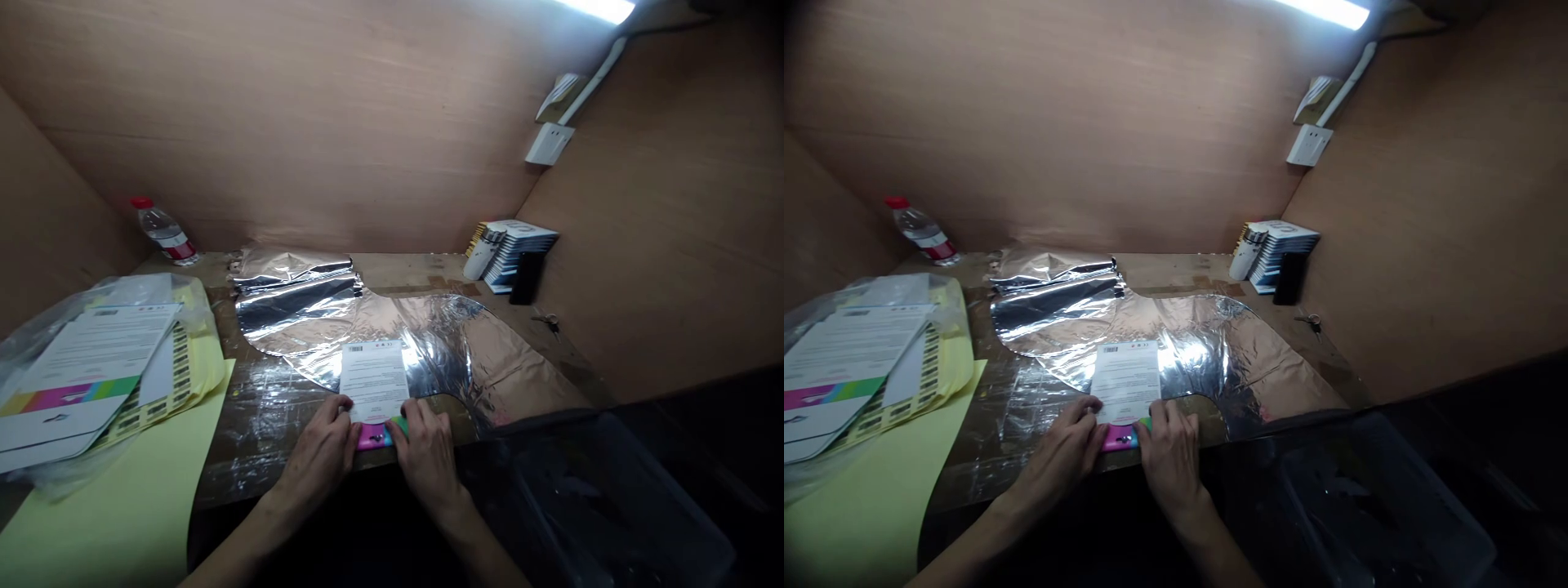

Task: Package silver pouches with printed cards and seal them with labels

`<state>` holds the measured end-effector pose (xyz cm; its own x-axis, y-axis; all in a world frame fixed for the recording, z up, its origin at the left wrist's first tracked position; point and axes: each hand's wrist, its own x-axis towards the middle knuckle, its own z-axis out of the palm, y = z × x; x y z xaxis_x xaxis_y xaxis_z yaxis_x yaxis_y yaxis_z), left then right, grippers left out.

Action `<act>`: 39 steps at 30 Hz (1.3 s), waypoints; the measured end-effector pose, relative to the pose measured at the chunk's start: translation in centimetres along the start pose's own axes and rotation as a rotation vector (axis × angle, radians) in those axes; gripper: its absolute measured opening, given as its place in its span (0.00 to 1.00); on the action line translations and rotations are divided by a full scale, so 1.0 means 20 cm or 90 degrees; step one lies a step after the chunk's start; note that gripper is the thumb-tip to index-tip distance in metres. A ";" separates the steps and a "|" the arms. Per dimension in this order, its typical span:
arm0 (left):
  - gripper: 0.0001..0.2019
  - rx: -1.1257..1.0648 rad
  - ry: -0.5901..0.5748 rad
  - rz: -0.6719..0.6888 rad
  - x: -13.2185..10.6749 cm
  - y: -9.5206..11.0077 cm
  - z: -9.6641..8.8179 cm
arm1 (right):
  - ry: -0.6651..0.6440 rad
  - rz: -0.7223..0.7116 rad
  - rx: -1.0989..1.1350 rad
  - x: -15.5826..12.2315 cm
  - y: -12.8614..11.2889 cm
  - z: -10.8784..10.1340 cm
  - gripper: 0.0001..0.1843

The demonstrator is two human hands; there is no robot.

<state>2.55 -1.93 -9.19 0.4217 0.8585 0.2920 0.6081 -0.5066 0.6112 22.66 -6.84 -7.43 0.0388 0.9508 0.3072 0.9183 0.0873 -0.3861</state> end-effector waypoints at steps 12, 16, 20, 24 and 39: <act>0.09 0.029 -0.077 0.001 -0.04 0.12 -0.07 | -0.007 -0.280 -0.012 -0.05 0.09 -0.04 0.10; 0.22 0.008 0.090 -0.021 -0.23 -0.02 -0.30 | -0.032 -0.308 0.120 0.17 -0.12 -0.04 0.10; 0.15 0.166 0.348 -0.163 -0.62 -0.34 -0.62 | -0.200 -0.360 0.272 0.34 -0.52 0.04 0.17; 0.19 0.329 0.250 -0.252 -0.87 -0.53 -0.74 | -0.294 -0.455 0.225 0.42 -0.84 0.17 0.19; 0.22 0.367 0.088 -0.223 -0.40 -0.47 -0.73 | -0.290 -0.419 0.037 0.54 -0.81 0.40 0.24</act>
<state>-16.28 -2.82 -6.51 0.0690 0.9622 0.2635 0.9698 -0.1266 0.2084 5.01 4.34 -4.74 -0.6804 0.7250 0.1071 0.6736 0.6762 -0.2984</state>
